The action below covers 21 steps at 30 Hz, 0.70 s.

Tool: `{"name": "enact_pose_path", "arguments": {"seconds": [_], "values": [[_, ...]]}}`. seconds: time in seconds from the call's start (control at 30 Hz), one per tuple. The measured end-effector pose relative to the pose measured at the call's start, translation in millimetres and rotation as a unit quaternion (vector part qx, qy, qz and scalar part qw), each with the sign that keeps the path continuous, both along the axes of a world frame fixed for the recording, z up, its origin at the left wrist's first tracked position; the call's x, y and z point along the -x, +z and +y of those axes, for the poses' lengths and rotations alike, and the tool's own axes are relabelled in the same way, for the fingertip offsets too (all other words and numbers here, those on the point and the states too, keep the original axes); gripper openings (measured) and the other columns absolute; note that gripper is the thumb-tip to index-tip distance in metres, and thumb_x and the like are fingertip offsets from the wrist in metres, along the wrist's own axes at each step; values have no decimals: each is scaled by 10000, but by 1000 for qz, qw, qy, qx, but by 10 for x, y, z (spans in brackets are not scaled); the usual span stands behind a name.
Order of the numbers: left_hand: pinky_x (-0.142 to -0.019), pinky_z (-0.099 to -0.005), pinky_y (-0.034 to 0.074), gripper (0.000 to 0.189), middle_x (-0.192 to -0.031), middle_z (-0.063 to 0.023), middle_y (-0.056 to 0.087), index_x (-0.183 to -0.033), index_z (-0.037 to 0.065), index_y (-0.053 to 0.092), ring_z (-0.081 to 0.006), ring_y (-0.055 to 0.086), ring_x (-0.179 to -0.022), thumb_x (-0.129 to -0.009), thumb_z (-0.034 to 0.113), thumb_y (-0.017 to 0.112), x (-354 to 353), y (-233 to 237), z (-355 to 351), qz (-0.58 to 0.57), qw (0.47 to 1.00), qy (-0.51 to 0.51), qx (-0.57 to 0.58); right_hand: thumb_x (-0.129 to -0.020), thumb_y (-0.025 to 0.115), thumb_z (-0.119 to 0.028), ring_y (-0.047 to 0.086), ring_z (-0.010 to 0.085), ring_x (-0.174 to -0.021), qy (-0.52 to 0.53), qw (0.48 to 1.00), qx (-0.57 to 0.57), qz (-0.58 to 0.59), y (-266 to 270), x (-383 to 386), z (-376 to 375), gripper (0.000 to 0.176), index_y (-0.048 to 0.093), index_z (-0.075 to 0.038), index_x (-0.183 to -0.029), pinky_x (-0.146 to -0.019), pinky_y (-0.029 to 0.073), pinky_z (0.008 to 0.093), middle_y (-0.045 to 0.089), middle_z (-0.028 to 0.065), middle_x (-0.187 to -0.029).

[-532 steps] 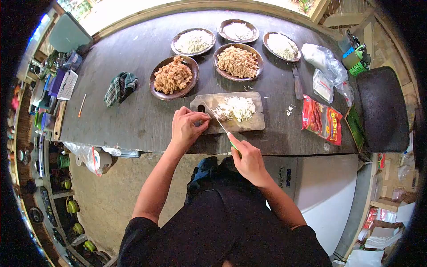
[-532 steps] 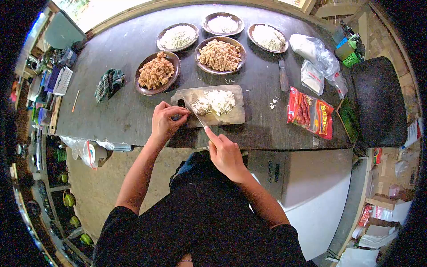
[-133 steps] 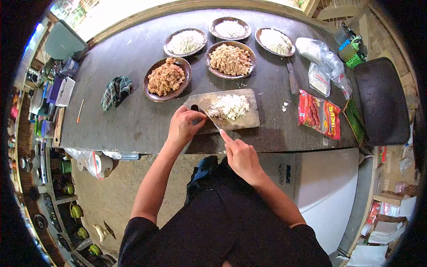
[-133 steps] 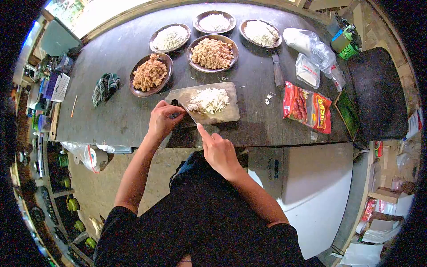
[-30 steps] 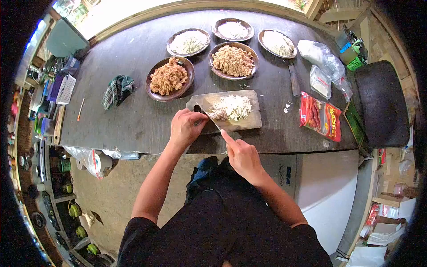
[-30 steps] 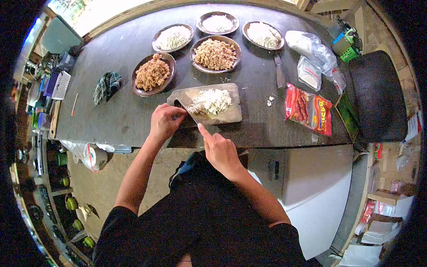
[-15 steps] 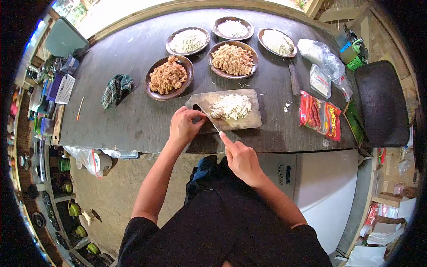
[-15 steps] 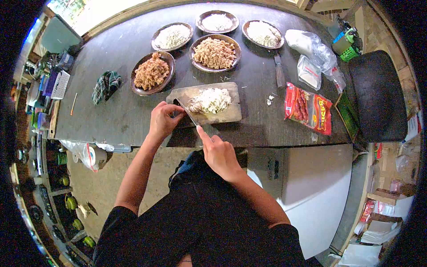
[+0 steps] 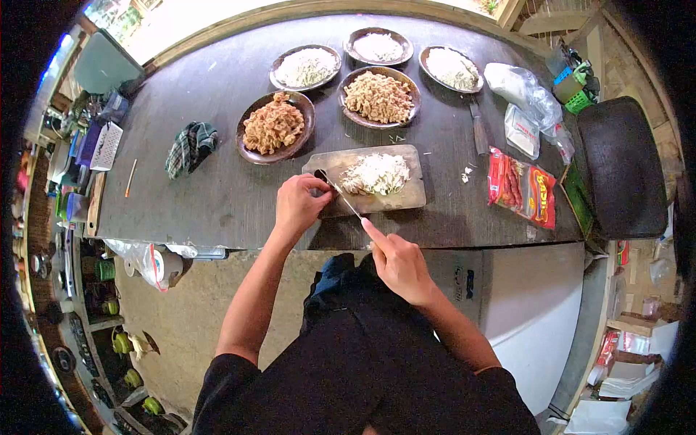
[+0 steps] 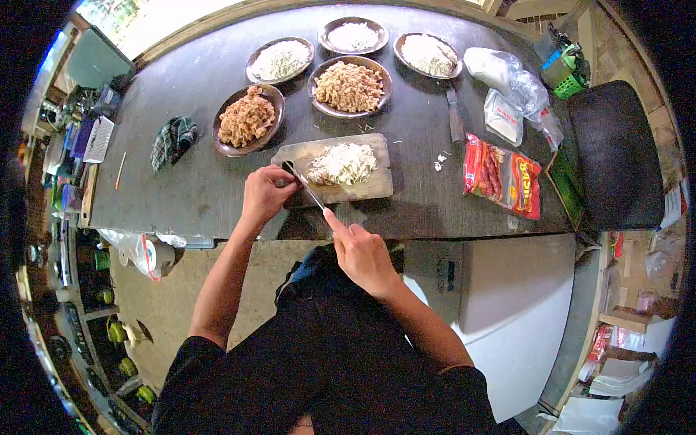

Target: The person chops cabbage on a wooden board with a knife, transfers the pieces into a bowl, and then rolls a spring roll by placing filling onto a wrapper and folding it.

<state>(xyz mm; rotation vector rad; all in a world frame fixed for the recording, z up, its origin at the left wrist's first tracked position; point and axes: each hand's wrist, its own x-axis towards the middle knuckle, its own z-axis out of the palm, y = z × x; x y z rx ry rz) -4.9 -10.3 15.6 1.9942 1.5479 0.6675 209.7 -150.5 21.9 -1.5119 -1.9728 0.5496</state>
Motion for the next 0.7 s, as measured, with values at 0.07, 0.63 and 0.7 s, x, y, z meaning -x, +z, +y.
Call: {"name": "enact_pose_path", "arguments": {"seconds": [0.07, 0.63, 0.7], "values": [[-807, -416, 536, 152, -889, -85, 729, -852, 89, 797, -316, 685, -897, -771, 215, 824, 19, -14, 4, 10, 1000, -9, -7, -958, 622, -93, 626, 379, -584, -1, 1000, 4, -6, -27, 14, 2, 568, 512, -153, -1512, -565, 543, 503, 582, 167, -707], [-751, -391, 540, 139, -870, -89, 716, -887, 73, 806, -297, 699, -833, -798, 179, 793, -68, 29, -136, 9, 998, 14, -57, -960, 624, -95, 644, 377, -604, -17, 999, 10, -31, 9, 46, 62, 557, 519, -149, -1505, -571, 553, 493, 594, 167, -711], [-705, -375, 537, 136, -852, -97, 713, -882, 55, 799, -292, 703, -776, -790, 154, 804, -73, 15, -133, 13, 997, 8, -81, -960, 628, -97, 639, 381, -602, -1, 1000, 6, -7, 3, 46, 30, 570, 508, -155, -1515, -568, 546, 495, 586, 168, -707]]}}
